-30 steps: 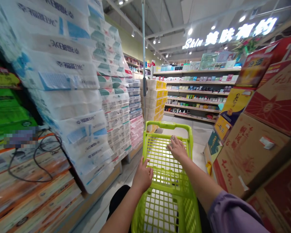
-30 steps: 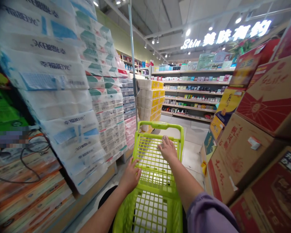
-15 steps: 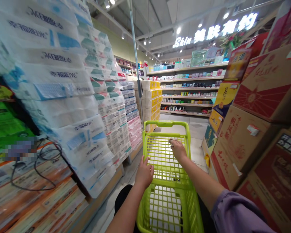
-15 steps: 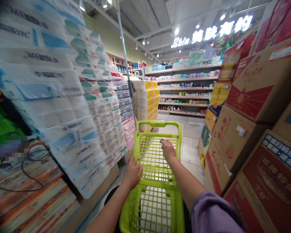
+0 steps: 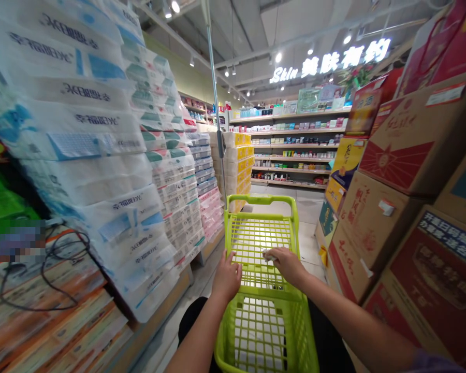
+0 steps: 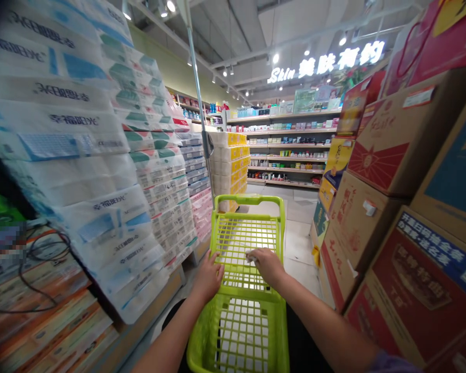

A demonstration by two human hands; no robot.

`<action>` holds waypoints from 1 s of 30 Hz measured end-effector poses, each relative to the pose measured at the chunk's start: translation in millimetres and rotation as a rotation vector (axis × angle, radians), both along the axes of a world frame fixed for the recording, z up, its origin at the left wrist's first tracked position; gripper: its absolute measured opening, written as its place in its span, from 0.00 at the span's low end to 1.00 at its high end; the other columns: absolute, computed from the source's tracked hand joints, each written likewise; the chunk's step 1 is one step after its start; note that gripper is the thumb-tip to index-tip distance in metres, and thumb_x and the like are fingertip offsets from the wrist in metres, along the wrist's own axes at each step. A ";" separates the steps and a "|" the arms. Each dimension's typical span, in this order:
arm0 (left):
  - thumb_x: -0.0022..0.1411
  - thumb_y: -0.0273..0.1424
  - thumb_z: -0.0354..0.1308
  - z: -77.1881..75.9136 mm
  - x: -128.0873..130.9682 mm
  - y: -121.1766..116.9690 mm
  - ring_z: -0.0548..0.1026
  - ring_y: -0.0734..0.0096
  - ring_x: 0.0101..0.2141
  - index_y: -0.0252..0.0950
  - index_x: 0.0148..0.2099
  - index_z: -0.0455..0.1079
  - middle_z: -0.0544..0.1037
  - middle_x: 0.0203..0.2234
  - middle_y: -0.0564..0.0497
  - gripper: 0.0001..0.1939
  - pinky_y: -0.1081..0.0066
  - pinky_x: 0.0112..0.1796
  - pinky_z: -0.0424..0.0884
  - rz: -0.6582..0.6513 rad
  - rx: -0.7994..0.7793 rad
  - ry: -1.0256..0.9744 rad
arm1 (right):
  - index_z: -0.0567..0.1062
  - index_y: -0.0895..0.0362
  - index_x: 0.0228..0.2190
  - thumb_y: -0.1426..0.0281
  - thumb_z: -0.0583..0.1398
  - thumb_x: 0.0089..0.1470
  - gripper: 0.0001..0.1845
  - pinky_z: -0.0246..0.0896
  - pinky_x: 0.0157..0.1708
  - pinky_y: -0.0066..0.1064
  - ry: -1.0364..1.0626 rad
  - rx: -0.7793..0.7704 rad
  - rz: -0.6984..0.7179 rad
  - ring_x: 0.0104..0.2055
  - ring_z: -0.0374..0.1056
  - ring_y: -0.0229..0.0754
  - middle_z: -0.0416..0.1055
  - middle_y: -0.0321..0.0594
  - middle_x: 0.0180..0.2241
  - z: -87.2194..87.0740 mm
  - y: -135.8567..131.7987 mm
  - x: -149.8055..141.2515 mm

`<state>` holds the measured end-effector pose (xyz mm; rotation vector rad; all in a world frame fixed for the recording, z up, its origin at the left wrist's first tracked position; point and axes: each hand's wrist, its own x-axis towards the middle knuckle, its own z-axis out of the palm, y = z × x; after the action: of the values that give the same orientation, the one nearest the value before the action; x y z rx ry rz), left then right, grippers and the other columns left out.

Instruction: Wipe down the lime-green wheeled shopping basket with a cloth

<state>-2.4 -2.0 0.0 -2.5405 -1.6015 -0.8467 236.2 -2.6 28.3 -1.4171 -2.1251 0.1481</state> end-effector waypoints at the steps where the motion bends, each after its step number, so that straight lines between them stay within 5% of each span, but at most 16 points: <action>1: 0.65 0.28 0.47 -0.5 -0.1 0.1 0.55 0.50 0.63 0.35 0.33 0.74 0.70 0.55 0.42 0.15 0.47 0.57 0.61 -0.001 0.005 -0.007 | 0.77 0.50 0.42 0.79 0.54 0.52 0.21 0.64 0.46 0.33 0.030 0.000 0.010 0.44 0.70 0.42 0.77 0.37 0.43 7.2 6.9 -3.7; 4: 0.66 0.29 0.46 -0.7 -0.4 0.1 0.55 0.51 0.63 0.35 0.33 0.74 0.71 0.55 0.43 0.15 0.47 0.58 0.61 -0.001 0.017 -0.025 | 0.72 0.51 0.52 0.77 0.54 0.54 0.25 0.63 0.49 0.34 0.101 0.065 0.046 0.49 0.69 0.43 0.74 0.39 0.48 34.2 43.7 -21.3; 8: 0.66 0.29 0.46 -1.2 -1.2 0.7 0.55 0.50 0.63 0.35 0.32 0.74 0.71 0.54 0.42 0.16 0.49 0.59 0.62 0.009 -0.009 -0.025 | 0.72 0.50 0.51 0.79 0.53 0.55 0.25 0.60 0.54 0.33 0.069 0.094 0.103 0.54 0.66 0.42 0.69 0.38 0.55 59.5 108.9 -50.2; 13: 0.65 0.29 0.47 -4.8 -3.3 2.1 0.55 0.47 0.63 0.35 0.31 0.74 0.70 0.55 0.42 0.16 0.45 0.58 0.62 0.009 -0.026 -0.026 | 0.68 0.55 0.55 0.71 0.55 0.58 0.23 0.51 0.61 0.44 -0.030 -0.024 -0.053 0.64 0.52 0.52 0.57 0.46 0.63 38.9 155.4 -75.1; 16: 0.65 0.29 0.47 -5.5 -4.2 2.3 0.54 0.45 0.63 0.35 0.31 0.74 0.70 0.54 0.42 0.15 0.44 0.58 0.62 0.013 -0.033 -0.038 | 0.66 0.59 0.57 0.66 0.57 0.58 0.26 0.40 0.65 0.45 -0.066 -0.019 -0.041 0.68 0.41 0.52 0.53 0.48 0.64 20.2 157.3 -80.3; 22: 0.63 0.26 0.49 -3.4 -2.0 0.7 0.58 0.46 0.61 0.35 0.30 0.74 0.72 0.51 0.42 0.14 0.44 0.56 0.65 0.002 0.066 -0.038 | 0.73 0.55 0.48 0.78 0.53 0.57 0.19 0.58 0.54 0.33 -0.022 -0.032 -0.074 0.55 0.63 0.43 0.71 0.42 0.51 15.9 143.6 -82.5; 30: 0.64 0.27 0.49 -1.6 2.3 -0.8 0.58 0.50 0.62 0.34 0.32 0.75 0.72 0.53 0.42 0.14 0.48 0.56 0.64 0.003 0.046 -0.008 | 0.74 0.57 0.46 0.83 0.55 0.54 0.20 0.58 0.54 0.34 -0.046 0.005 -0.025 0.55 0.63 0.44 0.71 0.45 0.50 12.2 106.6 -76.8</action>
<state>-0.1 -2.8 -1.6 -2.5061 -1.5694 -0.8837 159.4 104.0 40.4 -1.4564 -2.1420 0.1011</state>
